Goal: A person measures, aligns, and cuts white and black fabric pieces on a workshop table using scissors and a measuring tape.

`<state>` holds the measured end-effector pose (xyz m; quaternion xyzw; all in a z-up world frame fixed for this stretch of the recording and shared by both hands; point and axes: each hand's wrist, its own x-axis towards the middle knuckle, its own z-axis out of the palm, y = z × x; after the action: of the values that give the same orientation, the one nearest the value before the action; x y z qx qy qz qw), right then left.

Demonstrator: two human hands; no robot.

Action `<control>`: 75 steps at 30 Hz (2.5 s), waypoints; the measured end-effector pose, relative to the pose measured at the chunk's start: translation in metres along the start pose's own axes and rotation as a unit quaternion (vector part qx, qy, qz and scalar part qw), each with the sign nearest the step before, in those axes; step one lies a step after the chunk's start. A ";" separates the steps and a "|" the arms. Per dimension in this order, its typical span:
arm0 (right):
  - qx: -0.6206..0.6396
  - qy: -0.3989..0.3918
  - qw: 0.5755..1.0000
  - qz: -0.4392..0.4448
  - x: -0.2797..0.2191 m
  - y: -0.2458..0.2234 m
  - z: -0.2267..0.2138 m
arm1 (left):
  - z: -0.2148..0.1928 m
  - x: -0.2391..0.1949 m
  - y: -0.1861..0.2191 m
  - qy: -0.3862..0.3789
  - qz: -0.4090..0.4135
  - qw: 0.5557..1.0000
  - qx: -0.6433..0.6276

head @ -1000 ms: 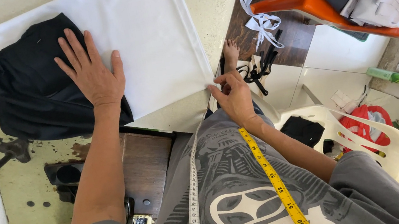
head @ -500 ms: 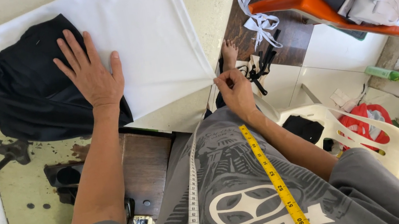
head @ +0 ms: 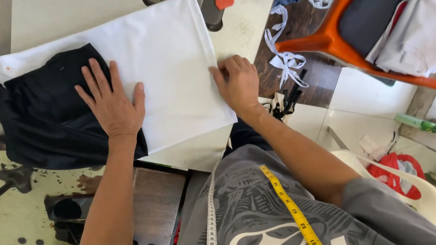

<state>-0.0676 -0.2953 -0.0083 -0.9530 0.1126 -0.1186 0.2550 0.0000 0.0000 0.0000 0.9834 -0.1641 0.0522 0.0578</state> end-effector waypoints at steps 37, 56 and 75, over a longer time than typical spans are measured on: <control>0.221 -0.469 0.758 0.395 -0.096 -0.025 -0.167 | -0.038 0.003 -0.035 -0.099 -0.070 0.992 -0.024; 0.202 -0.427 0.798 0.374 -0.135 -0.070 -0.084 | -0.035 0.001 -0.038 -0.129 -0.081 0.988 -0.014; 0.060 -0.560 0.748 0.351 -0.084 -0.088 -0.088 | -0.037 0.000 -0.038 -0.124 -0.079 0.989 -0.006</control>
<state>-0.1584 -0.2383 0.0966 -0.7245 0.2694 0.5277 0.3523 0.0096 0.0407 0.0328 0.9917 -0.0925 -0.0755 0.0474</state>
